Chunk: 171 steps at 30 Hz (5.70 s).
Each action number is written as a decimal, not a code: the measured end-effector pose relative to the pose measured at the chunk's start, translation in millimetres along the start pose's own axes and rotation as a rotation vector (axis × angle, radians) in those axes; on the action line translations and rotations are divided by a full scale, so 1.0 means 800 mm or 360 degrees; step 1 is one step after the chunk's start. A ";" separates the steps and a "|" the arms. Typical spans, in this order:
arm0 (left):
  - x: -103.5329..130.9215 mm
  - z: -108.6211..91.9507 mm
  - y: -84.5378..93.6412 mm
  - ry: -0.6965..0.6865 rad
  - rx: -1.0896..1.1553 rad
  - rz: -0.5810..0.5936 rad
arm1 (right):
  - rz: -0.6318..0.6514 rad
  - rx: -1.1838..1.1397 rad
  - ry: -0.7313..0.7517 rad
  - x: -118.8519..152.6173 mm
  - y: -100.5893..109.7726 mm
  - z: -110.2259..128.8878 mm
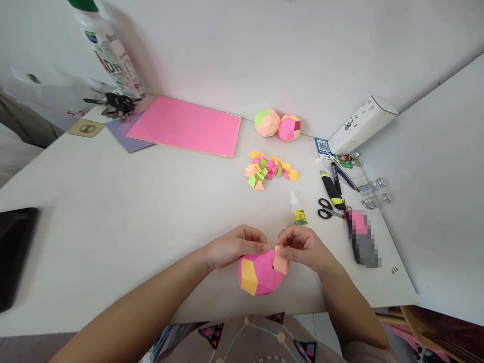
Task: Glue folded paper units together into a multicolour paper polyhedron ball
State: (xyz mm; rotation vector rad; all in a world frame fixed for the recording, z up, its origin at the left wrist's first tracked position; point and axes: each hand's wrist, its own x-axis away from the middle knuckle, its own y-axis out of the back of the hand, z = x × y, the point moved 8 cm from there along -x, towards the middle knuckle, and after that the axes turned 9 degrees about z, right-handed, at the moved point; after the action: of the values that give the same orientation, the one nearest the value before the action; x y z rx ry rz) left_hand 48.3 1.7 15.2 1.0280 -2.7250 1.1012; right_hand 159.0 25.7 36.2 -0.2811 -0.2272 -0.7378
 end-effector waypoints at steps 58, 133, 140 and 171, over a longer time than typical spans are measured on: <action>0.000 -0.005 -0.008 0.0024 -0.0436 0.0157 | 0.0116 -0.0338 -0.0252 -0.010 -0.024 -0.026; 0.008 -0.006 -0.018 -0.0892 -0.2343 -0.0871 | -0.0283 0.0161 0.0080 -0.009 -0.016 -0.015; 0.009 -0.011 -0.018 -0.0879 -0.2287 -0.0790 | -0.0188 0.0043 0.0116 -0.012 -0.014 -0.013; 0.011 -0.018 -0.015 -0.0851 -0.2028 -0.0619 | -0.0009 -0.0438 0.0160 -0.013 -0.016 -0.009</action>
State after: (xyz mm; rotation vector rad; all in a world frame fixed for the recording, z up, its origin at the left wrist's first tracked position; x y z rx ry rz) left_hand 45.3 -0.7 35.1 1.4696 -2.4645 -0.9971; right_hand 143.8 21.1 28.3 -0.5034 -0.0300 -0.7872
